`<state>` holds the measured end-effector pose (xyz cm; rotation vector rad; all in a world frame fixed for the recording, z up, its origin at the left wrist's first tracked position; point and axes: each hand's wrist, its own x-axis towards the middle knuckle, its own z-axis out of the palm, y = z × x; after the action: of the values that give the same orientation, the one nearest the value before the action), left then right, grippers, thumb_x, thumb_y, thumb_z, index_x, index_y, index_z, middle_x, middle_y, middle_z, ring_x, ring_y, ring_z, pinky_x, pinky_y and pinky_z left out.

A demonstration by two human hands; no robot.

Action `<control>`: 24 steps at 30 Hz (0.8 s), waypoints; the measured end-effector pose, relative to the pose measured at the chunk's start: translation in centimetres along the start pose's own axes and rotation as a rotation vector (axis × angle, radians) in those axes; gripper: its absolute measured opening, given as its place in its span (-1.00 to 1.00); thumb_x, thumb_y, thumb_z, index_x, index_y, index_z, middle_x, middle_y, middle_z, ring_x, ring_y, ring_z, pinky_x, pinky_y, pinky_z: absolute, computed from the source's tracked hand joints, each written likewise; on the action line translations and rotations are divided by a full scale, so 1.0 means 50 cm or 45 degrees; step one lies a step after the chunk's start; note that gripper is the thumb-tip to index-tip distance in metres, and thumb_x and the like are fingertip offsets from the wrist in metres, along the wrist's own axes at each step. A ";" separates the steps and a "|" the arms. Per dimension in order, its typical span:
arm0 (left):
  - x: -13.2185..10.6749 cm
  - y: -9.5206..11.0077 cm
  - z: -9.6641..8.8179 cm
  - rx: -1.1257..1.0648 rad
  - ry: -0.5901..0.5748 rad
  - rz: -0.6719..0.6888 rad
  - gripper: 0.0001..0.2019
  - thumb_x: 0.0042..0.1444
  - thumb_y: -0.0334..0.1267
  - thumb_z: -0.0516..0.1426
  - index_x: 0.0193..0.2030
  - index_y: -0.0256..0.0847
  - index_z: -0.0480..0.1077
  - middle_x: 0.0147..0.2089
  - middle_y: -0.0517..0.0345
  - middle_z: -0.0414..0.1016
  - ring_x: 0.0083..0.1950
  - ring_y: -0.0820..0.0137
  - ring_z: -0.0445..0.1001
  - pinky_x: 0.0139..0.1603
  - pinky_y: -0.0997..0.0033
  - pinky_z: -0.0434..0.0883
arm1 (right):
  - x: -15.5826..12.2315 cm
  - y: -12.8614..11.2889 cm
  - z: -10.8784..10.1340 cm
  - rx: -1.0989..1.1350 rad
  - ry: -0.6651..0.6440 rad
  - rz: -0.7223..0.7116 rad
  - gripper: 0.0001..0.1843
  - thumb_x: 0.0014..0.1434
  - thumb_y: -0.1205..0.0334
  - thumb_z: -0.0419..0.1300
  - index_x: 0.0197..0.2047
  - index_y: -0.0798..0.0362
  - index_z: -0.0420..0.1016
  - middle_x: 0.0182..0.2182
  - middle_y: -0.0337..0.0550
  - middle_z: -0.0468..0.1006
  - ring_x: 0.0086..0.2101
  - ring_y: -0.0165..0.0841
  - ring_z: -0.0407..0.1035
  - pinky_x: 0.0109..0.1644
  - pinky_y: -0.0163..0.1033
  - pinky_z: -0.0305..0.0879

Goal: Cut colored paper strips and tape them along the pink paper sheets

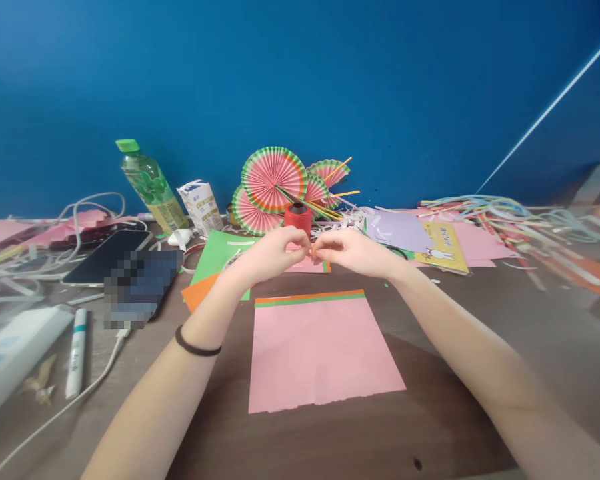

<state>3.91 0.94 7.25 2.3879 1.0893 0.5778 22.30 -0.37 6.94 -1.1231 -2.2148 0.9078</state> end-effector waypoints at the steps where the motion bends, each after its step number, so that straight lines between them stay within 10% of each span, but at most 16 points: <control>1: 0.000 -0.001 0.000 -0.008 0.004 0.011 -0.82 0.02 -0.27 -0.05 -0.37 -0.19 0.36 -0.32 0.21 0.40 -0.23 0.36 0.33 -0.22 0.40 0.23 | 0.000 0.000 -0.001 0.001 0.001 -0.001 -0.83 0.08 0.27 0.02 -0.38 0.10 0.42 -0.37 -0.17 0.53 -0.34 -0.39 0.39 -0.23 -0.27 0.23; 24: -0.005 -0.035 -0.043 0.118 0.180 -0.157 -0.85 -0.01 -0.25 -0.03 -0.47 -0.20 0.32 -0.37 0.16 0.38 -0.33 0.37 0.33 -0.33 0.44 0.21 | -0.003 0.002 -0.013 -0.028 0.143 0.022 -0.83 0.07 0.21 0.04 -0.41 0.07 0.41 -0.38 -0.19 0.52 -0.33 -0.37 0.39 -0.22 -0.25 0.24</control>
<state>1.57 2.26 7.96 2.3664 1.3404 0.6751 22.88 -0.23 7.29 -1.1760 -2.1319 0.8089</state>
